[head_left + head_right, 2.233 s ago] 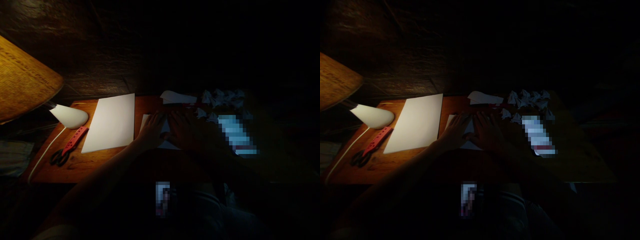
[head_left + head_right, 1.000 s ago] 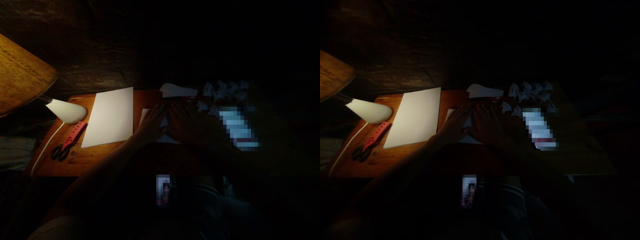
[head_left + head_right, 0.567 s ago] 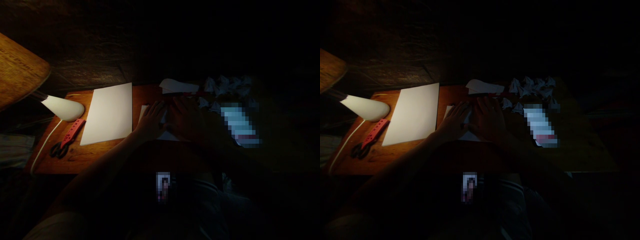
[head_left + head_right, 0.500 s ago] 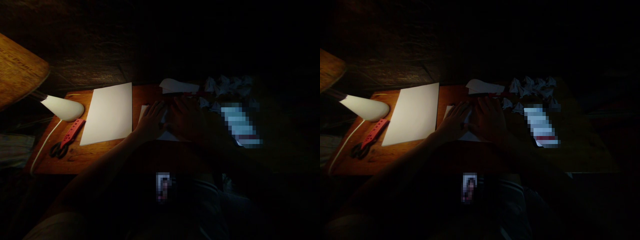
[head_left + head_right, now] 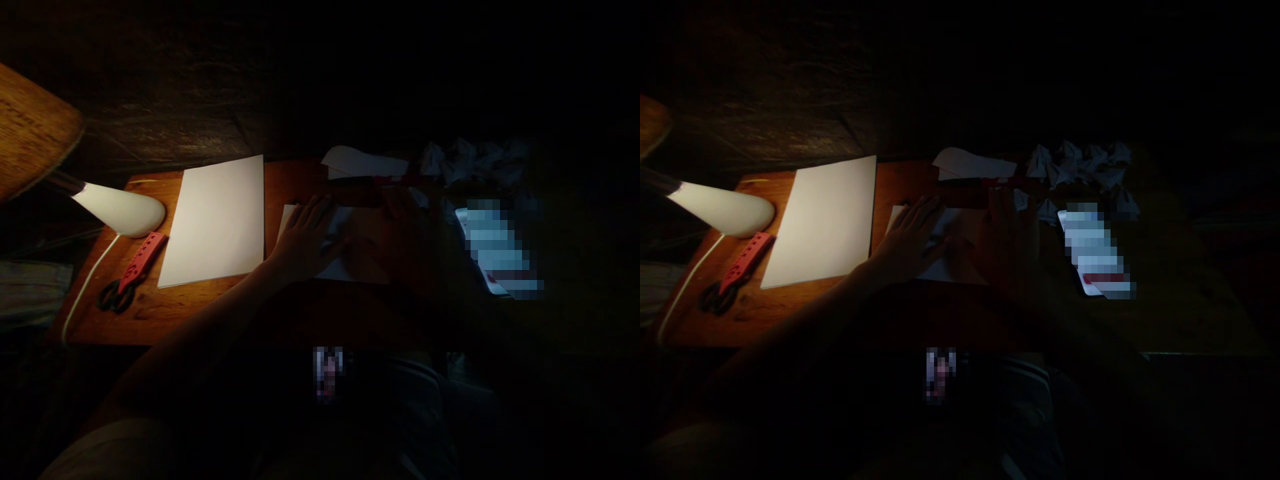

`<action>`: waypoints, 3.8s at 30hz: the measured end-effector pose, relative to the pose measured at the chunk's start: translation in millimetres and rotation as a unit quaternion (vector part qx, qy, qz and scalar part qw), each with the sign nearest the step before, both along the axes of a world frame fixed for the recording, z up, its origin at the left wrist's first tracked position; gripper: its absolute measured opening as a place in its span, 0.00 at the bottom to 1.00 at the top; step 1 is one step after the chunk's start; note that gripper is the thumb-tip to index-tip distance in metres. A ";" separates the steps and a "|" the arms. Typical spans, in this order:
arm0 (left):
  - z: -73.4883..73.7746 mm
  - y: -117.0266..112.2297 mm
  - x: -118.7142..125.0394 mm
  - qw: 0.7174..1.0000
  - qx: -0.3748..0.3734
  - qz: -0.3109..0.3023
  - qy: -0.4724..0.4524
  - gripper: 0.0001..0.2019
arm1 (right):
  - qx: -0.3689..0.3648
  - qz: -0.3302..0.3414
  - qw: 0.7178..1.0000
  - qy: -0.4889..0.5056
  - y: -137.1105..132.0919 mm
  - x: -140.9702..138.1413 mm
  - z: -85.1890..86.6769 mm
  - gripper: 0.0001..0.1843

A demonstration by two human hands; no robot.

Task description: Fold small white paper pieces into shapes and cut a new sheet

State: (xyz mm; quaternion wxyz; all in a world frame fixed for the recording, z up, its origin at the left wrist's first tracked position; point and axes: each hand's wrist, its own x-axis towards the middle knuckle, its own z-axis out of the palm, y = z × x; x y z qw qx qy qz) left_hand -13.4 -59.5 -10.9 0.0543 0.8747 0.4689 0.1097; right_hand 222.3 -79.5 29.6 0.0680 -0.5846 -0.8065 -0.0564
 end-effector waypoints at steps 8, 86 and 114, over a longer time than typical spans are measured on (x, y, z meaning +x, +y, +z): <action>1.6 0.5 0.9 1.000 -0.003 -0.003 0.003 0.42 | 0.025 -0.003 1.000 0.016 -6.7 -3.5 -6.3 0.48; 30.5 -0.5 9.7 0.999 -0.033 0.000 -0.016 0.32 | -0.042 0.108 0.990 0.082 3.7 -21.8 -3.0 0.49; 33.2 1.5 9.0 0.999 -0.025 -0.001 0.025 0.24 | -0.084 0.102 0.990 0.048 -0.3 -25.9 3.5 0.47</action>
